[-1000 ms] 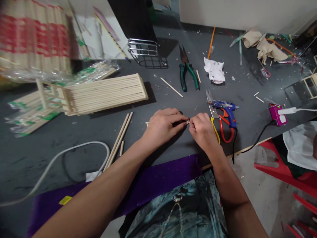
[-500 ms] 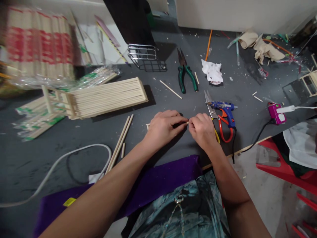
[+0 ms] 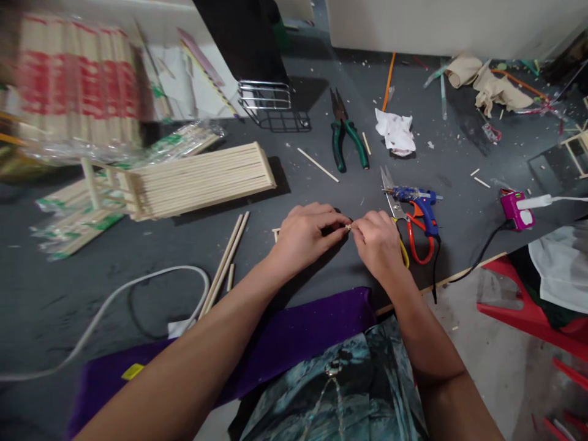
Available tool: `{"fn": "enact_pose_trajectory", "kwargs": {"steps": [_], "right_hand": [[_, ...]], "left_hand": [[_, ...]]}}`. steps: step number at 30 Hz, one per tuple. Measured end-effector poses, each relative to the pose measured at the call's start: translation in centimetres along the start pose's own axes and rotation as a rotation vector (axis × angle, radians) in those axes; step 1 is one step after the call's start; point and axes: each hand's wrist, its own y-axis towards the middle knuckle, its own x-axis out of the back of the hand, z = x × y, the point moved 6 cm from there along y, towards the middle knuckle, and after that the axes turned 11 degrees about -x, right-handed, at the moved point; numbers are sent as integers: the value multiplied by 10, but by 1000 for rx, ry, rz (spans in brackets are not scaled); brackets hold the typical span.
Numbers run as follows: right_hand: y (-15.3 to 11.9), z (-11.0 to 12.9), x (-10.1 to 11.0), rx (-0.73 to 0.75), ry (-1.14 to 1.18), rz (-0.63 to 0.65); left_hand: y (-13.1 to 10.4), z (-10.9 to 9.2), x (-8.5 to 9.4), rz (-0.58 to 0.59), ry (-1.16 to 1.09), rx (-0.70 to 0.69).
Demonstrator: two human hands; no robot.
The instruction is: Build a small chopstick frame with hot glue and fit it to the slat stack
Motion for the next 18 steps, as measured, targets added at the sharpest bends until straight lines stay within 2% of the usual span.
{"fn": "enact_pose_trajectory", "kwargs": {"steps": [10, 18], "right_hand": [[-5, 4, 5, -100, -56, -20], [-6, 1, 5, -110, -22, 3]], "left_hand": [[0, -3, -2, -5, 45, -61], [-1, 0, -3, -31, 20, -73]]}}
